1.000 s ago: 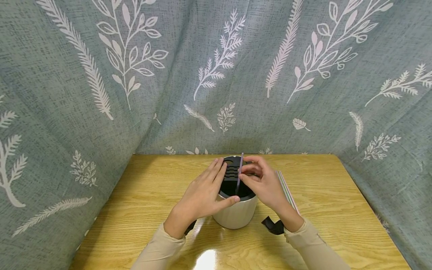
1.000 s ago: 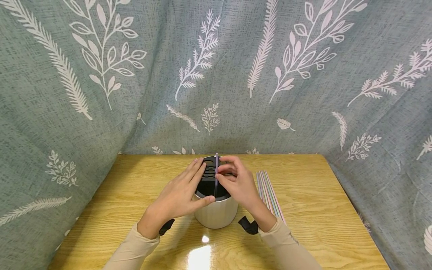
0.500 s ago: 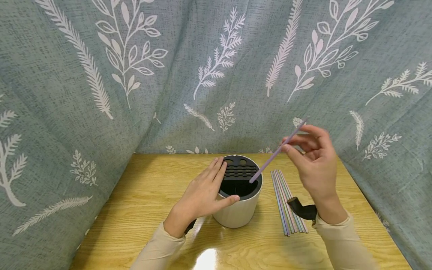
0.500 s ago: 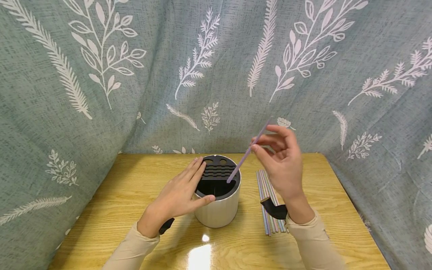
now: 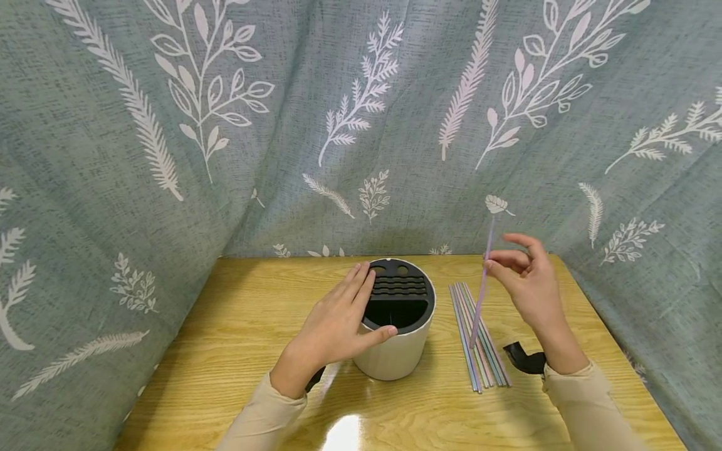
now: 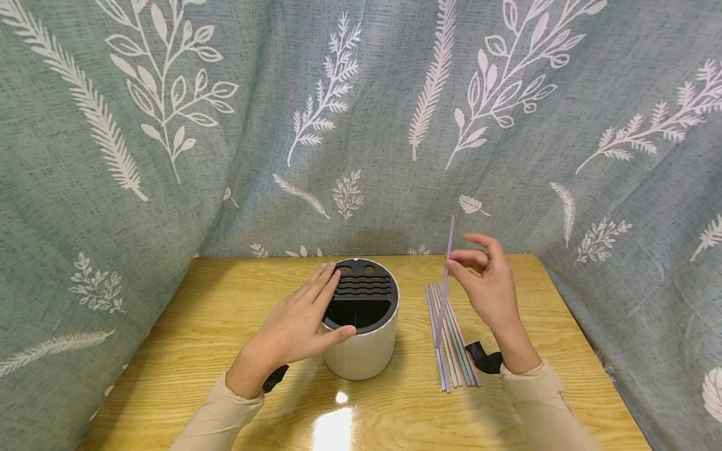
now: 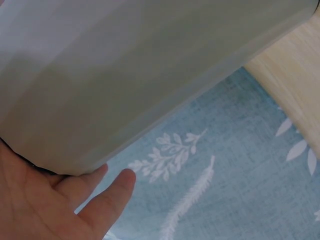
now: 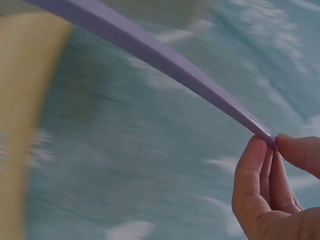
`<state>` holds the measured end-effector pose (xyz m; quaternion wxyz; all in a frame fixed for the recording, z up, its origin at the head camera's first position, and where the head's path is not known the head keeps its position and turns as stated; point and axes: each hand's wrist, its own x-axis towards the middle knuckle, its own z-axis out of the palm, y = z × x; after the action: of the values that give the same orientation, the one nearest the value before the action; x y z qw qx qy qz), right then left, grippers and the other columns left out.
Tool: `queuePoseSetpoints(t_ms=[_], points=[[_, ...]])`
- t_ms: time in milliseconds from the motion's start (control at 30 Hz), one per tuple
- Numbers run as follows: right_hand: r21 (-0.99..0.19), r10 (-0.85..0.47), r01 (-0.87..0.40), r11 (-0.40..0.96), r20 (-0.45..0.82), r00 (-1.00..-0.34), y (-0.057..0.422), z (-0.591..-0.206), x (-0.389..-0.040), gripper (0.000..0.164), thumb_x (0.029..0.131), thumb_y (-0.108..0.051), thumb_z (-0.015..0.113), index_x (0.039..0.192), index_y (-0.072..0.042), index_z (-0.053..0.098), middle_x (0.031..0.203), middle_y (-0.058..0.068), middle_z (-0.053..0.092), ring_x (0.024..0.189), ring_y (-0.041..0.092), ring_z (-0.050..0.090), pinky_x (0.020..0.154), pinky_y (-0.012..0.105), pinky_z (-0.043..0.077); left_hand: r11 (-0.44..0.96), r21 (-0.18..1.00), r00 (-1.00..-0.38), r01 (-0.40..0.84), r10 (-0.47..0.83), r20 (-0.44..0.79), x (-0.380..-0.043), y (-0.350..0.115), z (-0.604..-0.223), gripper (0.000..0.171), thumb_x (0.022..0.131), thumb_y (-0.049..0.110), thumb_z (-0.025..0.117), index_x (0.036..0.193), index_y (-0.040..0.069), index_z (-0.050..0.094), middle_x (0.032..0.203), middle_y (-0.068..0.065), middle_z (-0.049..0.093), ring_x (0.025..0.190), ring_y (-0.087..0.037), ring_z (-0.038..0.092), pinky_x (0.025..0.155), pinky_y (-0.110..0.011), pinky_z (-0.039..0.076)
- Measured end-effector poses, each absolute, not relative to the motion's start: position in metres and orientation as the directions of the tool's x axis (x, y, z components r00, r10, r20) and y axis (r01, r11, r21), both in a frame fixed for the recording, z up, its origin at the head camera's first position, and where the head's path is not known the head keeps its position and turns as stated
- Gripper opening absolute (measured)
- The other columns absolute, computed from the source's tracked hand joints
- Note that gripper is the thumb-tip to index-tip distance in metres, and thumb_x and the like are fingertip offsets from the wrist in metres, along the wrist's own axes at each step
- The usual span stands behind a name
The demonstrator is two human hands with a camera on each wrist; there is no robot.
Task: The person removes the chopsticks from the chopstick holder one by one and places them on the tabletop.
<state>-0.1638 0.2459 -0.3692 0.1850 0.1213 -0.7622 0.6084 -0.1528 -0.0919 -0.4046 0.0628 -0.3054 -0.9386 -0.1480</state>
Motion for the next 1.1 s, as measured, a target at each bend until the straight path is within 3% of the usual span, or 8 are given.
queuePoseSetpoints(t_ms=[200, 400, 533, 867, 1100], points=[[-0.908, -0.036, -0.219, 0.356, 0.22, -0.975, 0.241, -0.431, -0.187, 0.052, 0.094, -0.002, 0.069, 0.14, 0.003, 0.044, 0.109, 0.023, 0.069, 0.087, 0.018, 0.071, 0.076, 0.028, 0.058, 0.769, 0.245, -0.807, 0.59, 0.554, 0.206, -0.153, -0.092, -0.404, 0.105, 0.091, 0.082, 0.032, 0.161, 0.006, 0.015, 0.167, -0.007, 0.003, 0.152, -0.021, 0.004, 0.117, -0.043, 0.024], [-0.899, -0.058, -0.086, 0.429, 0.068, -0.996, 0.241, -0.473, -0.201, 0.052, 0.095, 0.001, 0.067, 0.141, 0.002, 0.043, 0.111, 0.024, 0.068, 0.093, 0.032, 0.07, 0.076, 0.039, 0.059, 0.768, 0.241, -0.805, 0.593, 0.556, 0.21, -0.153, -0.091, -0.405, 0.105, 0.091, 0.082, 0.032, 0.161, 0.006, 0.017, 0.167, -0.007, 0.004, 0.152, -0.021, 0.004, 0.118, -0.042, 0.024], [-0.888, -0.053, -0.043, 0.459, 0.02, -0.998, 0.243, -0.489, -0.21, 0.051, 0.095, 0.0, 0.065, 0.141, 0.003, 0.043, 0.109, 0.023, 0.068, 0.091, 0.031, 0.07, 0.075, 0.038, 0.058, 0.771, 0.245, -0.808, 0.589, 0.552, 0.206, -0.152, -0.091, -0.405, 0.105, 0.091, 0.082, 0.032, 0.161, 0.006, 0.016, 0.167, -0.006, 0.004, 0.152, -0.02, 0.003, 0.118, -0.042, 0.024], [-0.784, -0.018, -0.023, 0.62, 0.015, -1.0, 0.245, -0.521, -0.224, 0.045, 0.086, 0.003, 0.066, 0.128, 0.008, 0.05, 0.09, 0.015, 0.072, 0.072, 0.021, 0.069, 0.058, 0.031, 0.054, 0.769, 0.24, -0.805, 0.593, 0.557, 0.206, -0.152, -0.091, -0.405, 0.105, 0.091, 0.082, 0.032, 0.161, 0.006, 0.017, 0.167, -0.006, 0.003, 0.152, -0.022, 0.006, 0.117, -0.043, 0.024], [-0.734, -0.013, -0.041, 0.678, 0.044, -0.999, 0.242, -0.525, -0.225, 0.044, 0.084, 0.003, 0.068, 0.124, 0.009, 0.05, 0.087, 0.015, 0.072, 0.073, 0.025, 0.069, 0.062, 0.036, 0.055, 0.771, 0.247, -0.81, 0.586, 0.55, 0.205, -0.152, -0.092, -0.405, 0.105, 0.09, 0.082, 0.033, 0.161, 0.006, 0.016, 0.167, -0.006, 0.004, 0.152, -0.02, 0.003, 0.118, -0.042, 0.024]])
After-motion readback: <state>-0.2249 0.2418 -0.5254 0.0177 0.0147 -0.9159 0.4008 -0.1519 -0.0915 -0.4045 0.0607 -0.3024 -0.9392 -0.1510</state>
